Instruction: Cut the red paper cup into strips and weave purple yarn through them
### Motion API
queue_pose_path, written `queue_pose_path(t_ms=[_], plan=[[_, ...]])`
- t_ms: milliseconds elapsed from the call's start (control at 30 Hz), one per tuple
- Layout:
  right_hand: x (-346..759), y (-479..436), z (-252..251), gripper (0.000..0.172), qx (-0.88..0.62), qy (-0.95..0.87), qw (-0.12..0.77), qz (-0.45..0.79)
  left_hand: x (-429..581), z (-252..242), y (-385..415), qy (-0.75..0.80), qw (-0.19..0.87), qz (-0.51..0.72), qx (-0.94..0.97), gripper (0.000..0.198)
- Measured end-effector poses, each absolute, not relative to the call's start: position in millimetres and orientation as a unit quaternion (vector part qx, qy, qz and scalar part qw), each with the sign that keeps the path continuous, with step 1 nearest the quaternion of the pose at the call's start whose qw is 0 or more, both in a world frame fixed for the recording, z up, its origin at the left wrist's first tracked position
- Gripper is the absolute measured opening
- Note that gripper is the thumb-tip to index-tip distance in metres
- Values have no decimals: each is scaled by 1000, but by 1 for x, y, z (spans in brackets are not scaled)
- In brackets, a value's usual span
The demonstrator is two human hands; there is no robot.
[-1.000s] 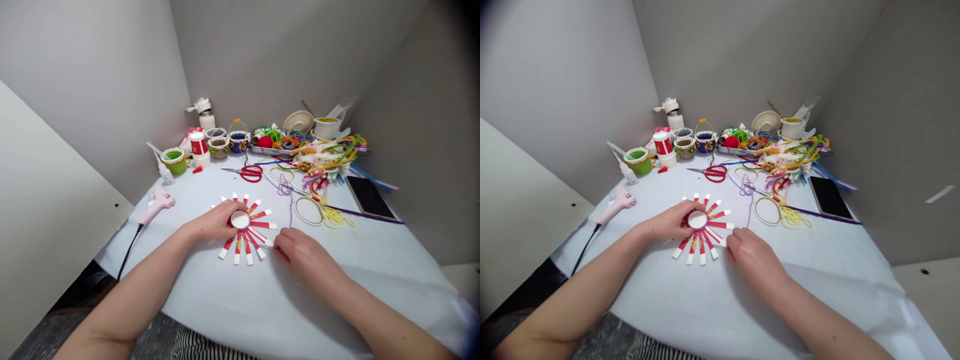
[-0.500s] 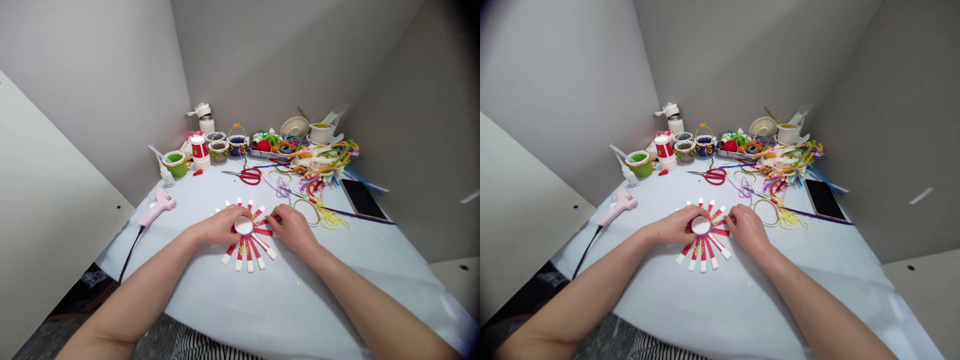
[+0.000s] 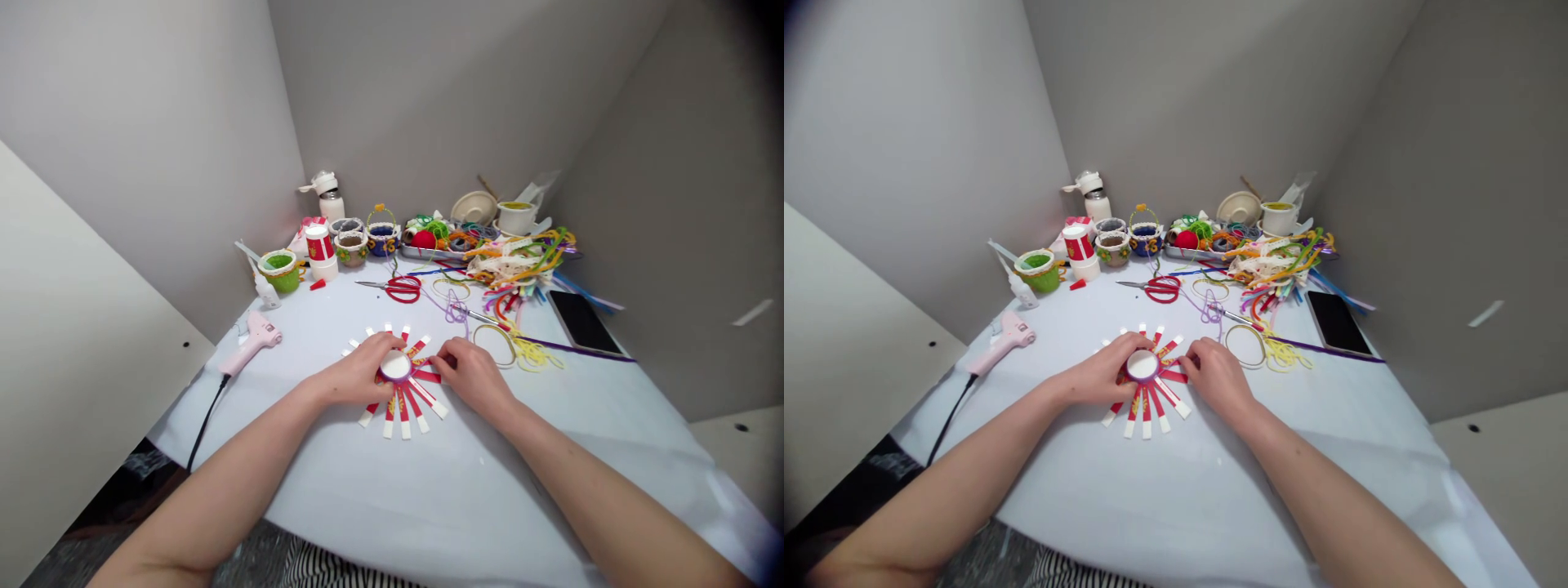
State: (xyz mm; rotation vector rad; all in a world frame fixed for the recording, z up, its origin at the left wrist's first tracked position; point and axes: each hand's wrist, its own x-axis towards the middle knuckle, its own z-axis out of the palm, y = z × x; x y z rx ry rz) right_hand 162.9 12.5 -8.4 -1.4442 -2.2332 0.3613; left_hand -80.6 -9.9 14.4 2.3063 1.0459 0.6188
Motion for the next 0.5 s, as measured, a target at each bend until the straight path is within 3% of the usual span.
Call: queue_pose_path(t_ms=[300,500], plan=[[167,11,-2,18,-527,-805,237,133,-75,14,-11,447,236,253,825,54],[180,7,7,15,-437,-839,273,172,-83,31,-13,406,253,213,852,48]])
